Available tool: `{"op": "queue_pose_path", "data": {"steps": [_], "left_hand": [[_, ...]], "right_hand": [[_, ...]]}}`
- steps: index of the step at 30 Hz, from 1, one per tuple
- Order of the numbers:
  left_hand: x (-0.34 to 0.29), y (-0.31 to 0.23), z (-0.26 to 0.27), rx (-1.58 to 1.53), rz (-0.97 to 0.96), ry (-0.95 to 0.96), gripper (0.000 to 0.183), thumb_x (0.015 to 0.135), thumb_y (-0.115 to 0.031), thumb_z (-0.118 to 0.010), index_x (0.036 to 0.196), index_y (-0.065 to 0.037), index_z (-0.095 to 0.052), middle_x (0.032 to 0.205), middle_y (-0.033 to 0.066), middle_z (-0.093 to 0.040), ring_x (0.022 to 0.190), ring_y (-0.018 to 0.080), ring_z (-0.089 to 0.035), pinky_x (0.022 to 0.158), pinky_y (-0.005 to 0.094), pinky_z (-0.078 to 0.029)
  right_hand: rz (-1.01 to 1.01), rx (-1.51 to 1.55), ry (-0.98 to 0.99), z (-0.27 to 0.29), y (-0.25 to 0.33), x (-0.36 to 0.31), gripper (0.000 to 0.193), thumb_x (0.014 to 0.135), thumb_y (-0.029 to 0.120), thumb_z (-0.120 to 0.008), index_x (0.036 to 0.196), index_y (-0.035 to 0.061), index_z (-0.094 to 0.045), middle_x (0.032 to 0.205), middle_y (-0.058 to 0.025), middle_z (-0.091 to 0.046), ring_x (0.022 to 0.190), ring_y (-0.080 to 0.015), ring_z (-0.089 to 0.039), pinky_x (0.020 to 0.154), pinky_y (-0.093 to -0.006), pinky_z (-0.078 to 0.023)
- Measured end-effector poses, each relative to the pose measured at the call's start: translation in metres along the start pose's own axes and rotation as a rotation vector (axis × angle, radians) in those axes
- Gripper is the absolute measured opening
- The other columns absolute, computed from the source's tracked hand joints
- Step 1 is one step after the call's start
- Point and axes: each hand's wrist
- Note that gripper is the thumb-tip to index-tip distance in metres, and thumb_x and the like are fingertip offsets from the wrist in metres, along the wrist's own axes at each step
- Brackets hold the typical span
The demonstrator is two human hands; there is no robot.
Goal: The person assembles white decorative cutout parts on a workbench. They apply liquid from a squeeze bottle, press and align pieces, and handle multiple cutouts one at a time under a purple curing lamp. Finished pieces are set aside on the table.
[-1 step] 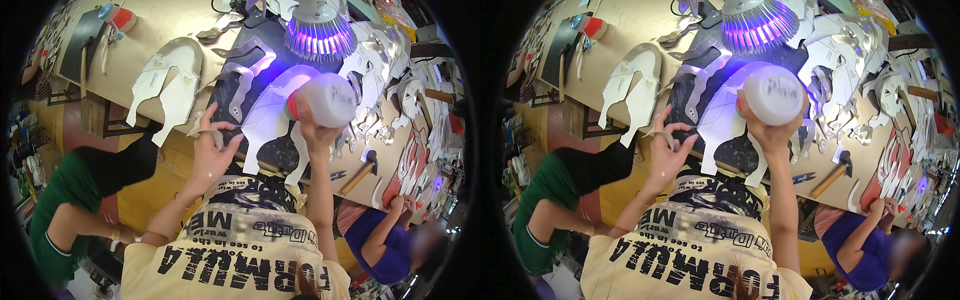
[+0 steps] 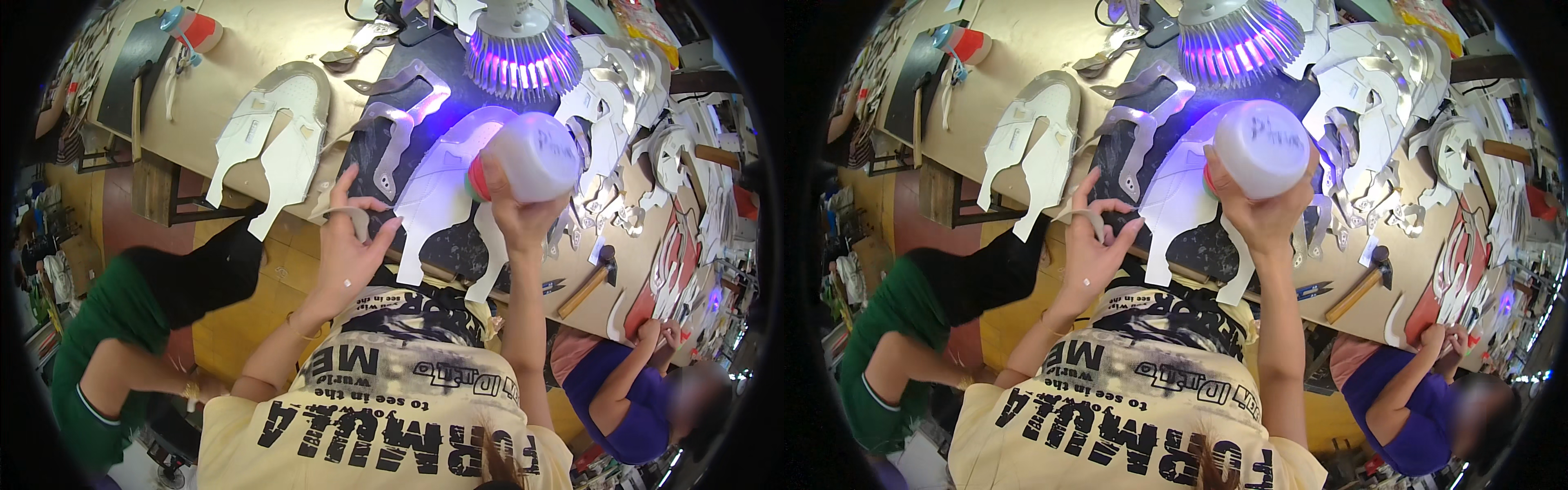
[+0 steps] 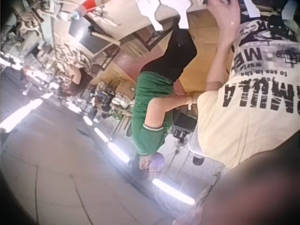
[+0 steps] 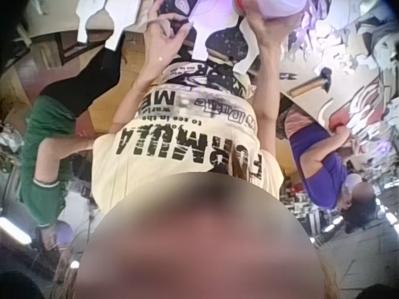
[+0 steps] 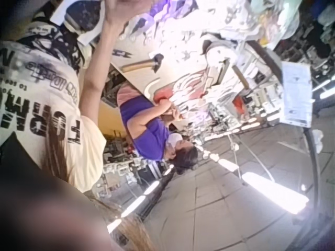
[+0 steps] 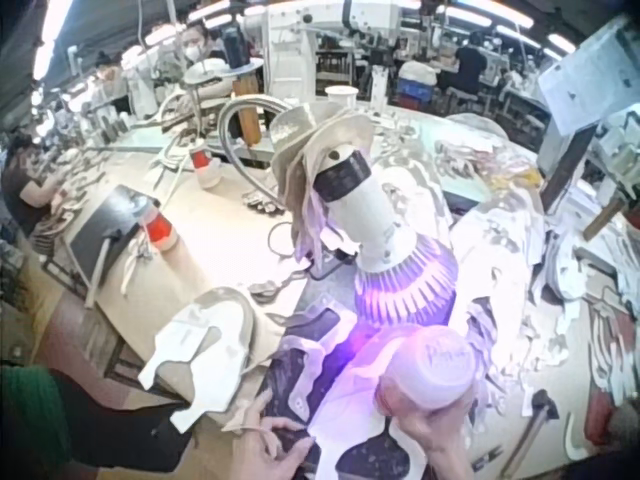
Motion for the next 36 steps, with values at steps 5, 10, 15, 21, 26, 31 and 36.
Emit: {"op": "queue_pose_path", "data": {"steps": [5,10,15,21,26,31,36], "left_hand": [[0.028,-0.004,-0.019,0.236,-0.363,-0.096,0.071,0.081,-0.013,-0.078,0.140,-0.002,-0.041,0.090,0.0122,-0.065,0.073,0.0281,-0.061,0.070,0.0371,-0.049],[0.049,-0.012,-0.031,0.313,-0.356,-0.025,0.057,0.082,-0.012,-0.077,0.131,-0.002,-0.049,0.089,0.0170,-0.064,0.079,0.0331,-0.065,0.072,0.0407,-0.050],[0.074,-0.026,-0.032,0.292,-0.466,-0.074,0.043,0.083,-0.006,-0.074,0.120,0.002,-0.053,0.099,0.0204,-0.067,0.082,0.0390,-0.066,0.072,0.0457,-0.051],[0.099,-0.034,-0.026,0.405,-0.426,-0.055,0.038,0.079,-0.019,-0.079,0.109,-0.001,-0.063,0.082,0.0151,-0.069,0.065,0.0281,-0.066,0.062,0.0375,-0.051],[0.090,-0.025,-0.019,0.348,-0.337,-0.036,0.037,0.078,-0.015,-0.080,0.108,-0.001,-0.065,0.077,0.0095,-0.072,0.063,0.0193,-0.068,0.062,0.0318,-0.053],[0.080,-0.018,-0.015,0.314,-0.260,-0.045,0.034,0.077,-0.012,-0.081,0.107,-0.003,-0.067,0.080,0.0088,-0.072,0.067,0.0173,-0.069,0.064,0.0299,-0.053],[0.077,-0.014,-0.012,0.296,-0.309,-0.063,0.031,0.078,-0.012,-0.081,0.105,-0.005,-0.068,0.081,0.0089,-0.073,0.071,0.0175,-0.070,0.066,0.0300,-0.054]], "right_hand": [[-0.571,0.507,-0.218,0.035,-0.008,-0.015,0.052,0.083,0.022,-0.079,0.123,0.0009,-0.053,0.111,-0.0091,-0.063,0.100,-0.0196,-0.064,0.086,-0.0342,-0.053],[-0.648,0.646,-0.520,0.061,-0.033,-0.010,0.048,0.085,0.021,-0.077,0.123,0.0022,-0.054,0.106,-0.0069,-0.062,0.097,-0.0165,-0.063,0.085,-0.0341,-0.053],[-0.314,0.378,-0.456,0.034,-0.022,-0.009,0.052,0.080,0.020,-0.082,0.120,0.0002,-0.054,0.107,-0.0081,-0.064,0.092,-0.0175,-0.064,0.084,-0.0326,-0.052],[-0.092,0.176,-0.224,-0.004,-0.023,0.017,0.065,0.071,0.018,-0.088,0.121,-0.0024,-0.051,0.105,-0.0117,-0.065,0.093,-0.0201,-0.066,0.083,-0.0330,-0.053],[0.007,0.111,-0.222,-0.013,-0.027,0.018,0.066,0.070,0.017,-0.088,0.121,-0.0025,-0.050,0.106,-0.0131,-0.066,0.093,-0.0218,-0.067,0.083,-0.0336,-0.053],[-0.079,0.134,-0.109,-0.004,-0.017,-0.002,0.064,0.071,0.015,-0.087,0.122,-0.0023,-0.052,0.108,-0.0133,-0.066,0.096,-0.0238,-0.068,0.086,-0.0352,-0.052],[0.010,-0.011,-0.115,-0.004,-0.021,-0.010,0.048,0.073,0.019,-0.084,0.112,0.0008,-0.063,0.105,-0.0097,-0.068,0.094,-0.0247,-0.068,0.090,-0.0393,-0.050]]}}
Point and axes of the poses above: each hand's wrist, its own x-axis towards the middle knuckle, its own z-axis out of the back of the hand, y = z × x
